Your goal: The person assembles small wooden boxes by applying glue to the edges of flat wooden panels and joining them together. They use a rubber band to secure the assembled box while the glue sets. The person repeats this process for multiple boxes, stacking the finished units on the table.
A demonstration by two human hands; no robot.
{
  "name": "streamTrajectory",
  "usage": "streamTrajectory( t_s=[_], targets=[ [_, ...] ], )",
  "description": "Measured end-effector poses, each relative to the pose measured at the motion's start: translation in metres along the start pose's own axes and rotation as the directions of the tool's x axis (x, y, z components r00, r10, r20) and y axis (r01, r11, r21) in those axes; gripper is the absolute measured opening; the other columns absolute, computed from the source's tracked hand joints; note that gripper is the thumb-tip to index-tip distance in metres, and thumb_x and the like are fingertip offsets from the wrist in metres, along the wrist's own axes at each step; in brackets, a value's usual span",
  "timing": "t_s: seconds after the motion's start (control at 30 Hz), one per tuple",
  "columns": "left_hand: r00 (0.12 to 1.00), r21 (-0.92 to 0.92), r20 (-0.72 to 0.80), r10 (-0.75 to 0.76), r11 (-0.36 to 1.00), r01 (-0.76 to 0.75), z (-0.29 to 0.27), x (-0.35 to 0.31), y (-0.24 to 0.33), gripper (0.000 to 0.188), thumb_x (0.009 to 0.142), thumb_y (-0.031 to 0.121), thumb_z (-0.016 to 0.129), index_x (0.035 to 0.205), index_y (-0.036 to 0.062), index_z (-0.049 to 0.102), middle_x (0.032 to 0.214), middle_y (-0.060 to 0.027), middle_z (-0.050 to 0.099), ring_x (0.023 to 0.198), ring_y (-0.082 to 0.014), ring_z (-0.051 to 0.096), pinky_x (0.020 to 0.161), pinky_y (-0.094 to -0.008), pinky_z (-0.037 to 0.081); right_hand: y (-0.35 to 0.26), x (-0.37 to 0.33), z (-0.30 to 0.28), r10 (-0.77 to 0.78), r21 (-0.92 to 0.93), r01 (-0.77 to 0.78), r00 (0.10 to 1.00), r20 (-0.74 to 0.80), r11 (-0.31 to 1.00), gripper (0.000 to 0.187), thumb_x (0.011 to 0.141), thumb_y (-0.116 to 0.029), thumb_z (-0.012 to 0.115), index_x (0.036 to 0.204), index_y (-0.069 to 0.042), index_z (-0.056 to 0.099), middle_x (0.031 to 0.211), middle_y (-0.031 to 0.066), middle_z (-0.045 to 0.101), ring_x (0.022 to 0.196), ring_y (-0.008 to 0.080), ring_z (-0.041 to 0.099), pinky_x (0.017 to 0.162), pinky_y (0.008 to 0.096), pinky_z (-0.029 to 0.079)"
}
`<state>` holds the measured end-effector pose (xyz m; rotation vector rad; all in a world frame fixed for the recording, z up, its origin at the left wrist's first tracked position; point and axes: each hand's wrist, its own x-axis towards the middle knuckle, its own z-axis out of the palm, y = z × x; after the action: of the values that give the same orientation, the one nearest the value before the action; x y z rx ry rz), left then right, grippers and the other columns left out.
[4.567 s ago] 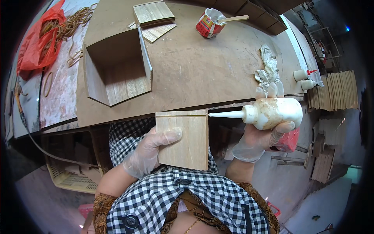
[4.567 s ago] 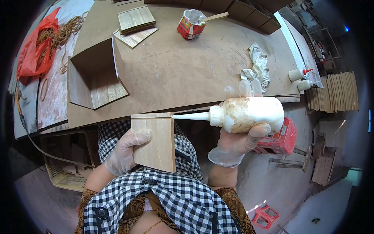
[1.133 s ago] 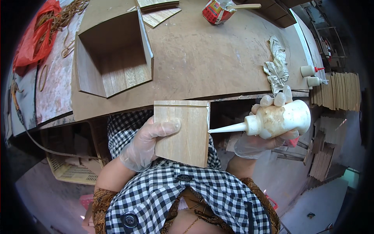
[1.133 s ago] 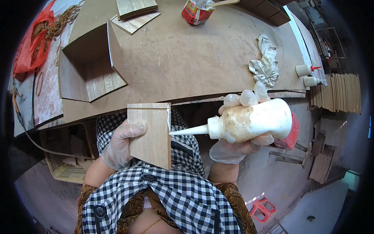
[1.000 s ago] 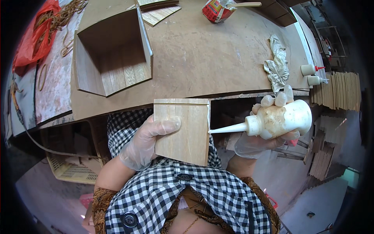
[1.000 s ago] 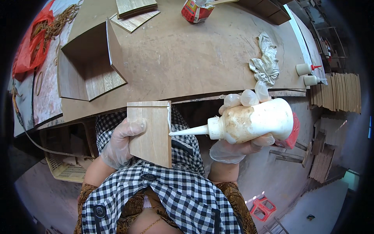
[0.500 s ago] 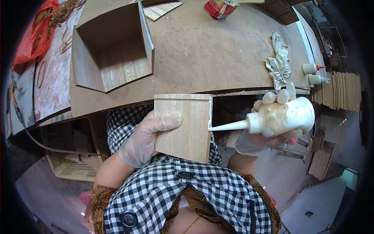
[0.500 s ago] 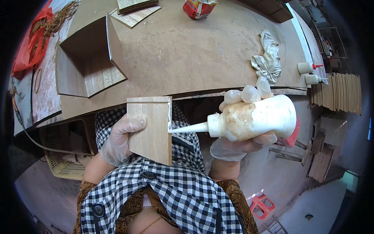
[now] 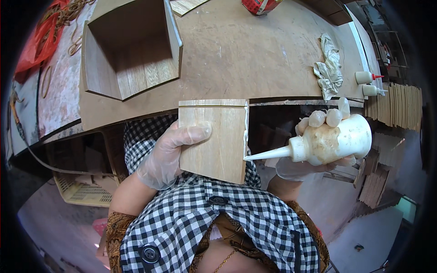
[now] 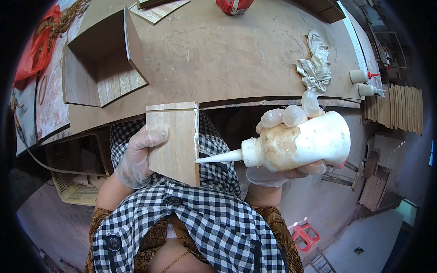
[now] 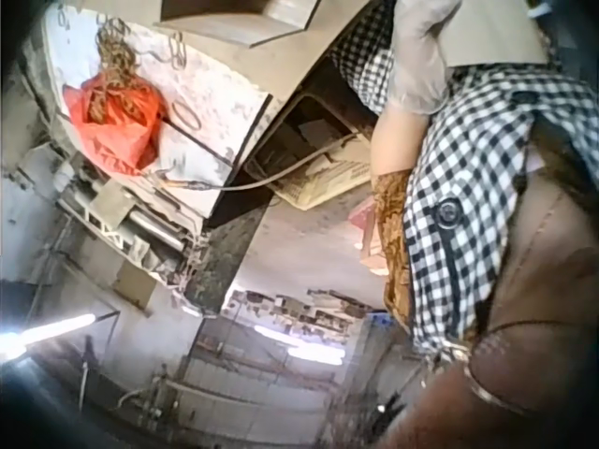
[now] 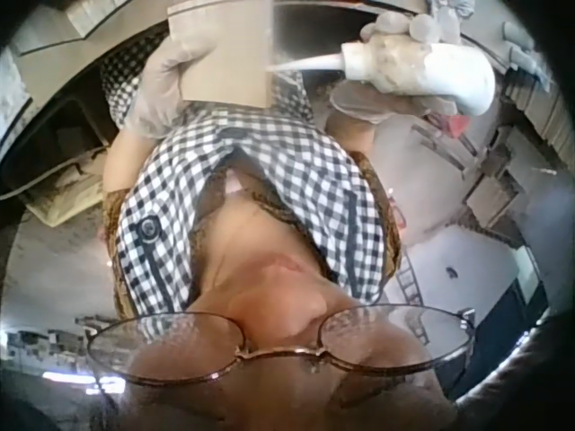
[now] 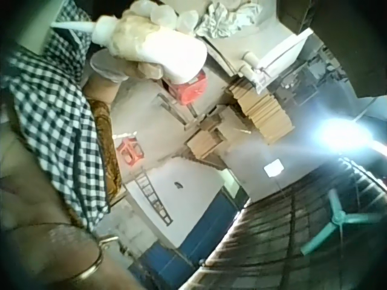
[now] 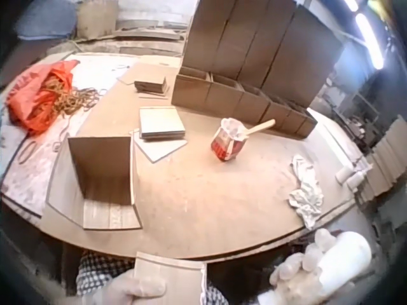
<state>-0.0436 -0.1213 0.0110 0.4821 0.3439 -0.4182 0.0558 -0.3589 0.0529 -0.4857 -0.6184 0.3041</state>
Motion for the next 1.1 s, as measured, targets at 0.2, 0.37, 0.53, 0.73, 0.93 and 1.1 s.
streamTrajectory(
  t_s=[0.2,0.37,0.53,0.73,0.93,1.1],
  targets=[
    [1.000,-0.027,0.005,-0.007,1.000,0.007,-0.001,-0.001,0.002,0.057,0.083,0.012,0.066,0.132,-0.0069,0.044,0.121,-0.0192,0.060,0.107,-0.0248,0.065,0.093,-0.0366,0.054,-0.009,-0.017,-0.010,0.016,0.089,-0.001,0.986,-0.164,0.996,0.074,0.066,-0.019,0.089,0.124,-0.013,0.043,0.117,0.0101,0.060,0.119,0.0354,0.055,0.104,0.0487,0.046],
    [1.000,-0.032,0.006,0.012,0.999,-0.012,-0.002,0.001,0.000,0.058,0.083,0.013,0.066,0.132,-0.0075,0.045,0.121,-0.0201,0.060,0.107,-0.0252,0.065,0.092,-0.0363,0.054,-0.009,-0.007,-0.004,0.055,0.065,-0.053,0.998,-0.038,0.996,0.076,0.067,-0.021,0.089,0.128,-0.010,0.045,0.122,0.0114,0.057,0.113,0.0404,0.057,0.098,0.0512,0.050],
    [1.000,-0.038,0.002,0.003,0.999,-0.003,-0.004,0.002,0.001,0.058,0.083,0.013,0.066,0.133,-0.0078,0.044,0.121,-0.0201,0.060,0.107,-0.0258,0.064,0.093,-0.0375,0.054,-0.017,-0.006,-0.014,0.054,-0.097,-0.045,0.995,0.089,0.994,0.090,0.066,-0.030,0.090,0.138,-0.006,0.043,0.123,0.0148,0.054,0.104,0.0485,0.059,0.083,0.0548,0.057],
    [1.000,-0.060,0.007,0.028,0.998,-0.027,-0.001,0.002,0.001,0.061,0.083,0.014,0.065,0.134,-0.0072,0.041,0.121,-0.0207,0.058,0.109,-0.0272,0.064,0.093,-0.0386,0.054,-0.017,-0.010,-0.009,0.000,-0.144,0.010,0.998,0.065,0.990,0.089,0.065,-0.032,0.090,0.137,-0.004,0.046,0.123,0.0156,0.053,0.098,0.0500,0.062,0.075,0.0535,0.060],
    [1.000,-0.038,-0.002,0.022,0.999,-0.022,0.000,0.001,0.002,0.062,0.083,0.015,0.065,0.135,-0.0072,0.041,0.122,-0.0208,0.058,0.109,-0.0277,0.063,0.093,-0.0389,0.054,-0.019,-0.005,-0.012,0.062,-0.100,-0.054,0.995,0.080,0.994,0.085,0.066,-0.028,0.090,0.134,-0.003,0.046,0.125,0.0147,0.052,0.104,0.0495,0.060,0.082,0.0546,0.057],
    [1.000,-0.023,0.001,0.012,1.000,-0.012,0.001,0.000,0.002,0.061,0.083,0.015,0.065,0.135,-0.0075,0.040,0.122,-0.0203,0.058,0.109,-0.0268,0.064,0.093,-0.0382,0.054,-0.010,-0.001,-0.002,0.052,0.048,-0.050,0.998,-0.041,0.998,0.070,0.067,-0.020,0.088,0.121,-0.008,0.045,0.113,0.0092,0.054,0.110,0.0381,0.057,0.097,0.0468,0.050]
  ],
)
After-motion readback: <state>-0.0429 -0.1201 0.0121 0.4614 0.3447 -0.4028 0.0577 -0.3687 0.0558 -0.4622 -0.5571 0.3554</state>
